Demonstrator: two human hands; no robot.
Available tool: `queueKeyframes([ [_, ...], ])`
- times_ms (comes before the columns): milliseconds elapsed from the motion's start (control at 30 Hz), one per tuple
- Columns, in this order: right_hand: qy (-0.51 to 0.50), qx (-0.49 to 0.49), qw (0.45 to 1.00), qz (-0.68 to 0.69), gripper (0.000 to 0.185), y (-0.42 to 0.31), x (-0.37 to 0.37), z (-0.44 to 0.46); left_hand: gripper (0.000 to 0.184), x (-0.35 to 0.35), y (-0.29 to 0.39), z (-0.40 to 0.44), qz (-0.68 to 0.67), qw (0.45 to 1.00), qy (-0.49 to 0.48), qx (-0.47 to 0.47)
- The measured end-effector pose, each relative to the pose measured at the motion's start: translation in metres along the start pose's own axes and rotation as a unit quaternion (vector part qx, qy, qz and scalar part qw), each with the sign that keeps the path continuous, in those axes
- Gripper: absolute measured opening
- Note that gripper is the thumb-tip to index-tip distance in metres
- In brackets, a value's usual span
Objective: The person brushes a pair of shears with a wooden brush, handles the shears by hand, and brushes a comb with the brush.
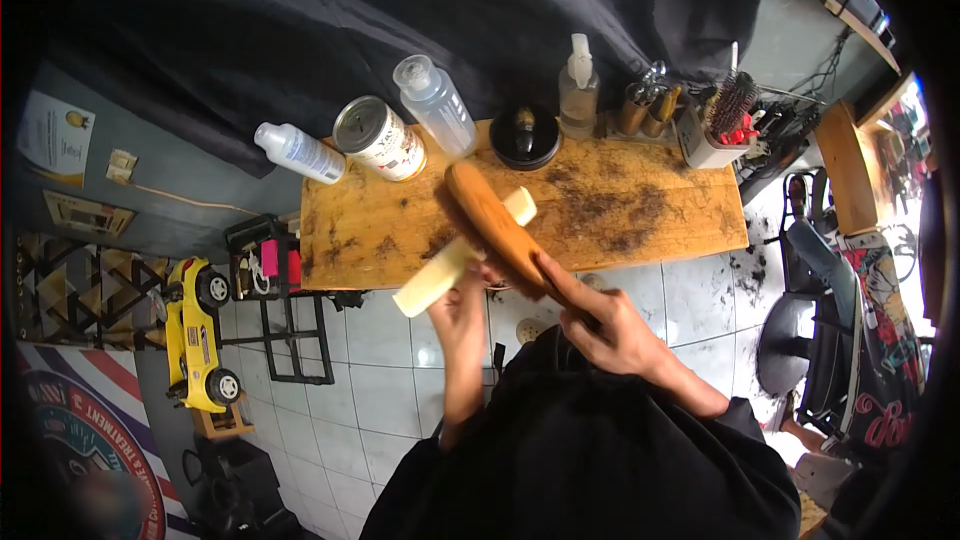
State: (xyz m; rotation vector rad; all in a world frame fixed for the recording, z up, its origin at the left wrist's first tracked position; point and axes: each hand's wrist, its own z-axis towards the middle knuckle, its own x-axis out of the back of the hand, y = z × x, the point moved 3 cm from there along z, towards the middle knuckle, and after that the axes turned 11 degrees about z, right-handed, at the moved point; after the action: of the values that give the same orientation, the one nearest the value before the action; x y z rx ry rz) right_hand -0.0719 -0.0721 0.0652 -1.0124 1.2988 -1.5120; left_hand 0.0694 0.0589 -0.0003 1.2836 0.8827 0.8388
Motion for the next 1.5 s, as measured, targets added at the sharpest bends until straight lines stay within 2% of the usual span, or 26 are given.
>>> queueKeyframes([
  [33,-0.021,0.005,1.0,0.001,0.074,0.0,0.0,-0.006,0.015,0.009,0.003,0.006,0.037,0.999,0.015,-0.015],
  [67,-0.075,-0.061,0.995,-0.013,0.075,0.004,0.0,-0.012,0.017,0.022,-0.004,0.01,0.053,0.998,0.043,0.006],
  [167,-0.083,-0.003,0.996,-0.017,0.076,0.009,-0.008,-0.015,0.023,0.027,-0.016,0.009,0.086,0.993,0.056,0.061],
  [233,-0.047,0.013,0.999,-0.024,0.073,0.005,-0.011,-0.005,0.017,0.013,-0.031,-0.003,0.256,0.965,-0.06,0.007],
  [300,0.009,0.029,0.999,-0.011,0.075,0.002,-0.009,0.005,0.018,-0.006,-0.032,-0.015,0.286,0.939,-0.19,-0.025],
  [333,0.037,0.038,0.999,-0.005,0.075,0.001,-0.007,0.006,0.02,-0.023,-0.03,-0.028,0.196,0.971,-0.134,-0.023],
  [367,0.039,0.038,0.999,-0.006,0.075,0.002,-0.004,0.007,0.02,-0.031,-0.008,-0.026,0.332,0.917,-0.133,-0.176],
  [433,0.026,0.04,0.998,-0.035,0.074,0.004,0.001,0.005,0.018,-0.028,0.0,-0.027,0.176,0.978,-0.092,0.06],
  [467,-0.009,-0.039,0.999,-0.014,0.074,-0.003,0.006,0.0,0.016,-0.02,-0.001,-0.022,0.159,0.985,-0.048,0.049],
  [567,-0.069,-0.024,0.997,-0.017,0.076,-0.005,0.008,-0.014,0.02,0.004,0.004,0.003,0.152,0.987,0.043,-0.02],
  [633,-0.099,0.0,0.995,-0.017,0.078,0.004,0.002,-0.017,0.021,-0.004,0.023,0.008,0.08,0.997,-0.004,-0.021],
  [733,-0.065,0.008,0.997,-0.031,0.079,0.001,-0.006,-0.009,0.027,-0.012,0.018,-0.004,0.244,0.959,-0.125,-0.073],
  [767,-0.061,0.009,0.998,-0.031,0.079,-0.001,-0.007,-0.006,0.028,-0.011,-0.008,-0.009,0.096,0.984,-0.146,0.034],
  [833,-0.006,0.025,0.999,-0.022,0.079,-0.005,-0.007,-0.001,0.03,-0.027,-0.003,-0.031,0.247,0.953,-0.173,0.0],
  [867,0.01,0.051,0.998,-0.023,0.077,-0.009,-0.005,0.003,0.03,-0.032,-0.008,-0.034,0.247,0.953,-0.174,0.0],
  [933,0.015,0.046,0.998,-0.026,0.077,-0.015,-0.001,0.003,0.028,-0.037,-0.002,-0.034,0.243,0.964,-0.073,-0.081],
  [967,0.019,0.042,0.999,-0.029,0.076,-0.016,0.0,0.003,0.022,-0.031,0.009,-0.032,0.312,0.937,-0.021,-0.154],
  [1067,-0.038,0.009,0.999,-0.011,0.077,-0.014,0.002,-0.012,0.017,-0.005,0.015,-0.005,0.184,0.982,0.022,0.046],
  [1100,-0.081,-0.012,0.997,-0.008,0.077,-0.013,0.002,-0.016,0.019,-0.004,0.015,0.004,0.093,0.995,0.045,0.001],
  [1167,-0.1,0.04,0.993,-0.048,0.079,-0.006,-0.003,-0.017,0.025,-0.008,0.018,0.009,-0.079,0.995,0.011,0.054],
  [1233,-0.075,0.005,0.995,-0.059,0.076,-0.004,-0.004,-0.015,0.03,-0.015,0.021,-0.001,0.236,0.96,-0.119,-0.092],
  [1267,-0.041,0.017,0.997,-0.07,0.075,-0.005,-0.005,-0.012,0.035,-0.015,-0.009,-0.004,0.138,0.975,-0.173,0.006],
  [1300,-0.036,0.016,0.997,-0.071,0.075,-0.006,-0.006,-0.008,0.037,-0.021,-0.008,-0.017,0.297,0.933,-0.19,-0.067],
  [1367,0.037,0.07,0.995,-0.057,0.074,-0.01,-0.004,0.001,0.037,-0.035,-0.022,-0.033,0.27,0.942,-0.189,-0.067],
  [1433,0.043,0.08,0.993,-0.073,0.073,-0.014,-0.002,0.002,0.036,-0.043,-0.012,-0.031,0.2,0.961,-0.187,-0.043],
  [1500,-0.007,0.09,0.988,-0.122,0.08,-0.014,-0.003,-0.004,0.036,-0.033,-0.003,-0.017,-0.042,0.988,-0.143,0.029],
])
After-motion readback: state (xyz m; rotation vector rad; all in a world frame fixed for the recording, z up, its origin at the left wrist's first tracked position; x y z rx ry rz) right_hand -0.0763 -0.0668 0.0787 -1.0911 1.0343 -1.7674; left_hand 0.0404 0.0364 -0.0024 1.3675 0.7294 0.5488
